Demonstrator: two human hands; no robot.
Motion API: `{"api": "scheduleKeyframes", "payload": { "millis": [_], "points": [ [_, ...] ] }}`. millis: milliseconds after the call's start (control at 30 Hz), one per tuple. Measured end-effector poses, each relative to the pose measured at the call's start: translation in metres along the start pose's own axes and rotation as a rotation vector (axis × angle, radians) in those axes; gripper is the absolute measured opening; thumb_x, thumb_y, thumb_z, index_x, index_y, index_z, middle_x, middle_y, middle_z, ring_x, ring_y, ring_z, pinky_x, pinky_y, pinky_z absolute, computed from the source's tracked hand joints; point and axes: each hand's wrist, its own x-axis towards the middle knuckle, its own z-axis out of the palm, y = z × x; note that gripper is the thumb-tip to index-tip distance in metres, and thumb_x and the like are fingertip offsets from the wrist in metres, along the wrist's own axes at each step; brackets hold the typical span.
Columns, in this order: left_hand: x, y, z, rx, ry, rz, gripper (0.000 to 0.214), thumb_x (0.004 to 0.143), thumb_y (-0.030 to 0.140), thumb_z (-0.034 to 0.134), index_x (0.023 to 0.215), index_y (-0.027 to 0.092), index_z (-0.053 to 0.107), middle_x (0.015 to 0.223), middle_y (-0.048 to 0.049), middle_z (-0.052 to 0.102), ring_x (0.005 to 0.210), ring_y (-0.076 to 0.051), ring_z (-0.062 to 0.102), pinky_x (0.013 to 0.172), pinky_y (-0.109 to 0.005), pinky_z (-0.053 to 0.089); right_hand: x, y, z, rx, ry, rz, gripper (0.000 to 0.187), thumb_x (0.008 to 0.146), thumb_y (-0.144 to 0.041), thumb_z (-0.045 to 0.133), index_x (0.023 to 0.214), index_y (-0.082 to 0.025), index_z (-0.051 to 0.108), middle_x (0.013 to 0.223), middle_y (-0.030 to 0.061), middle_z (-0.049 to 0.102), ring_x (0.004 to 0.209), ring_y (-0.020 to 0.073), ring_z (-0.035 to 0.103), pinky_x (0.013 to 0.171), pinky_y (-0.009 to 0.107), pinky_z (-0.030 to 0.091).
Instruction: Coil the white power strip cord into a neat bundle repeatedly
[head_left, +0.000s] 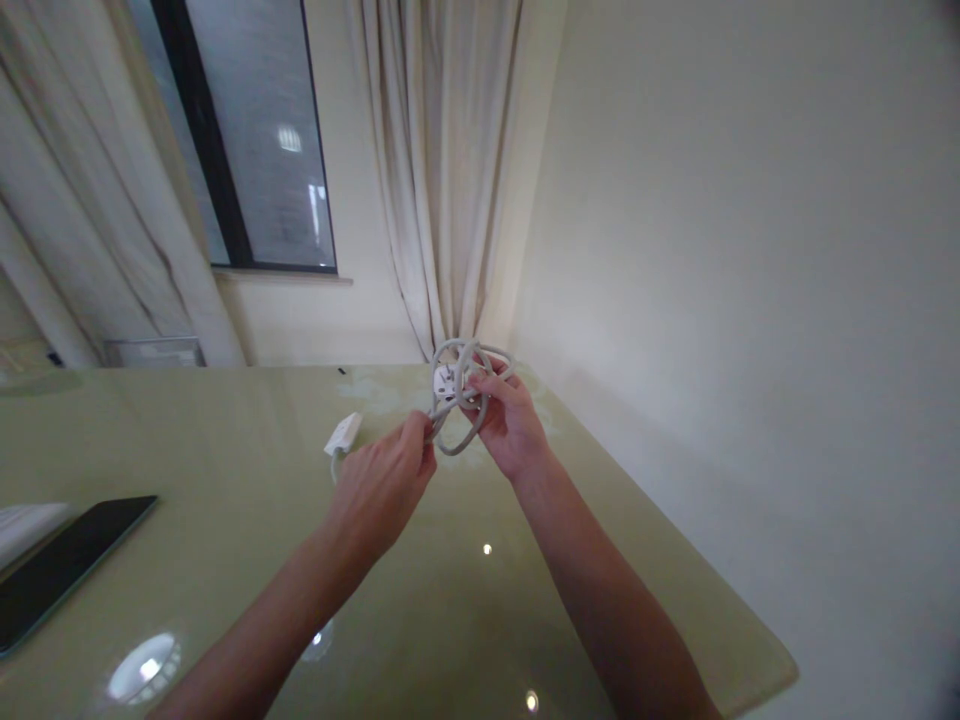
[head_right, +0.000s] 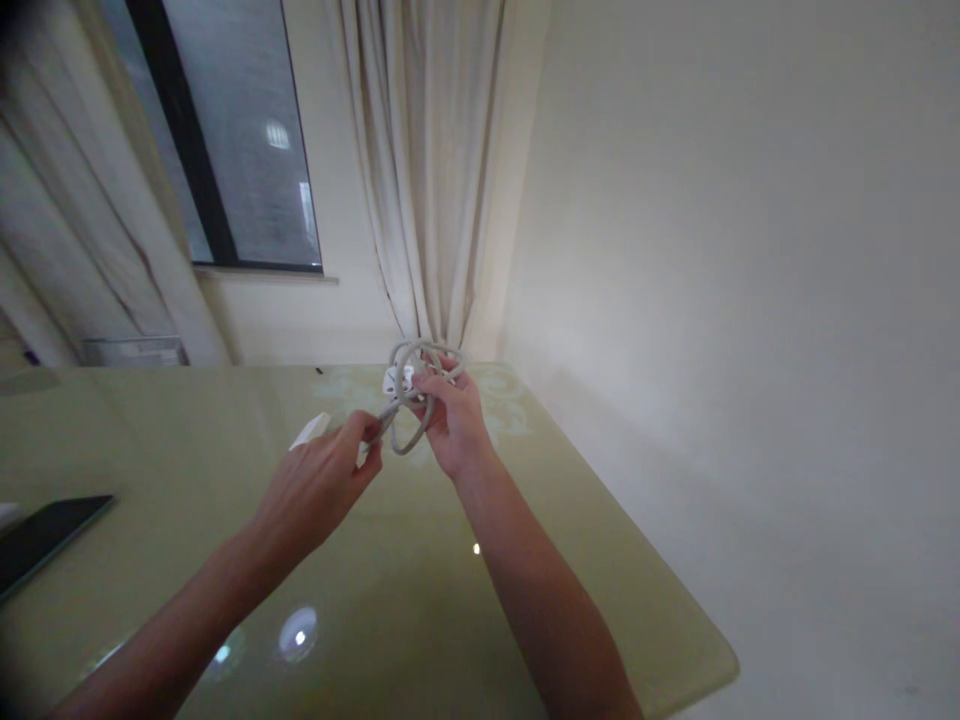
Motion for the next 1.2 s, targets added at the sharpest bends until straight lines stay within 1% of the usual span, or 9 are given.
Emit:
{"api": "scheduleKeyframes", "payload": {
  "millis": [200, 367, 500, 667, 800, 900, 1000, 1100, 1200],
  "points": [
    [0.002, -0.006, 0.001, 0.009, 0.016, 0.053, 0.022, 0.108, 0.022, 0.047, 0.124, 0.022, 0.061, 0.115, -0.0114, 0.079, 0.085, -0.027, 0.076, 0.065, -0.033, 0.044, 0.005, -0.002, -0.002, -0.032, 0.037, -0.024, 0.034, 0.061, -0.022, 0.095, 0.087, -0.021, 0.073, 0.074, -0.0040, 0.073, 0.064, 0.0124, 0.067, 0.061, 0.025, 0.060],
    [0.005, -0.014, 0.000, 0.087, 0.001, 0.060, 0.023, 0.106, 0.015, 0.042, 0.116, 0.020, 0.062, 0.109, -0.0111, 0.074, 0.087, -0.029, 0.074, 0.066, -0.035, 0.044, 0.007, -0.003, -0.006, -0.113, 0.080, -0.035, 0.038, 0.060, -0.028, 0.100, 0.088, -0.019, 0.077, 0.075, -0.0026, 0.075, 0.063, 0.0115, 0.067, 0.059, 0.024, 0.059],
    [0.012, -0.031, 0.000, 0.100, 0.032, 0.047, 0.024, 0.100, 0.009, 0.041, 0.106, 0.022, 0.061, 0.106, -0.0101, 0.070, 0.086, -0.027, 0.072, 0.068, -0.035, 0.045, 0.007, -0.002, -0.006, -0.128, 0.136, -0.074, 0.042, 0.056, -0.029, 0.103, 0.088, -0.017, 0.078, 0.081, -0.0016, 0.077, 0.064, 0.0101, 0.067, 0.064, 0.024, 0.062],
    [0.023, -0.063, 0.002, -0.197, 0.200, 0.029, 0.021, 0.089, 0.007, 0.043, 0.093, 0.023, 0.055, 0.109, -0.0099, 0.074, 0.091, -0.026, 0.072, 0.079, -0.035, 0.051, 0.009, -0.006, -0.008, -0.131, 0.129, -0.066, 0.037, 0.058, -0.031, 0.100, 0.086, -0.019, 0.079, 0.079, -0.0017, 0.075, 0.064, 0.0108, 0.065, 0.065, 0.026, 0.061],
    [0.033, -0.094, 0.008, -0.504, 0.275, -0.079, 0.025, 0.087, 0.019, 0.050, 0.109, 0.022, 0.061, 0.110, -0.0090, 0.080, 0.093, -0.025, 0.075, 0.082, -0.035, 0.056, 0.011, -0.010, -0.012, -0.180, 0.115, -0.031, 0.035, 0.058, -0.030, 0.096, 0.085, -0.019, 0.078, 0.069, -0.0044, 0.070, 0.057, 0.0084, 0.057, 0.054, 0.022, 0.053],
    [0.039, -0.114, 0.011, -0.513, 0.238, -0.076, 0.027, 0.088, 0.031, 0.054, 0.108, 0.021, 0.069, 0.104, -0.0098, 0.082, 0.095, -0.029, 0.076, 0.084, -0.038, 0.058, 0.012, -0.011, -0.014, -0.224, 0.130, -0.019, 0.034, 0.057, -0.032, 0.093, 0.082, -0.019, 0.074, 0.059, -0.0078, 0.059, 0.050, 0.0071, 0.049, 0.043, 0.019, 0.042],
    [0.039, -0.123, 0.008, -0.498, 0.114, 0.075, 0.024, 0.085, 0.032, 0.055, 0.094, 0.022, 0.075, 0.110, -0.0111, 0.083, 0.102, -0.031, 0.077, 0.091, -0.041, 0.058, 0.011, -0.012, -0.014, -0.238, 0.151, -0.039, 0.033, 0.058, -0.034, 0.090, 0.079, -0.020, 0.069, 0.055, -0.0098, 0.052, 0.047, 0.0070, 0.047, 0.039, 0.019, 0.035],
    [0.032, -0.116, 0.003, -0.497, -0.006, 0.277, 0.027, 0.089, 0.027, 0.052, 0.093, 0.023, 0.078, 0.118, -0.0099, 0.082, 0.109, -0.029, 0.077, 0.096, -0.039, 0.058, 0.010, -0.014, -0.012, -0.230, 0.158, -0.047, 0.032, 0.059, -0.035, 0.089, 0.077, -0.020, 0.066, 0.055, -0.0102, 0.049, 0.046, 0.0070, 0.046, 0.038, 0.019, 0.033],
    [0.022, -0.098, 0.003, -0.478, -0.075, 0.374, 0.035, 0.098, 0.025, 0.046, 0.101, 0.024, 0.080, 0.112, -0.0084, 0.083, 0.106, -0.025, 0.076, 0.096, -0.038, 0.058, 0.007, -0.017, -0.010, -0.213, 0.150, -0.060, 0.030, 0.061, -0.035, 0.087, 0.077, -0.020, 0.066, 0.054, -0.0108, 0.047, 0.044, 0.0063, 0.043, 0.038, 0.020, 0.032]
  ]
}}
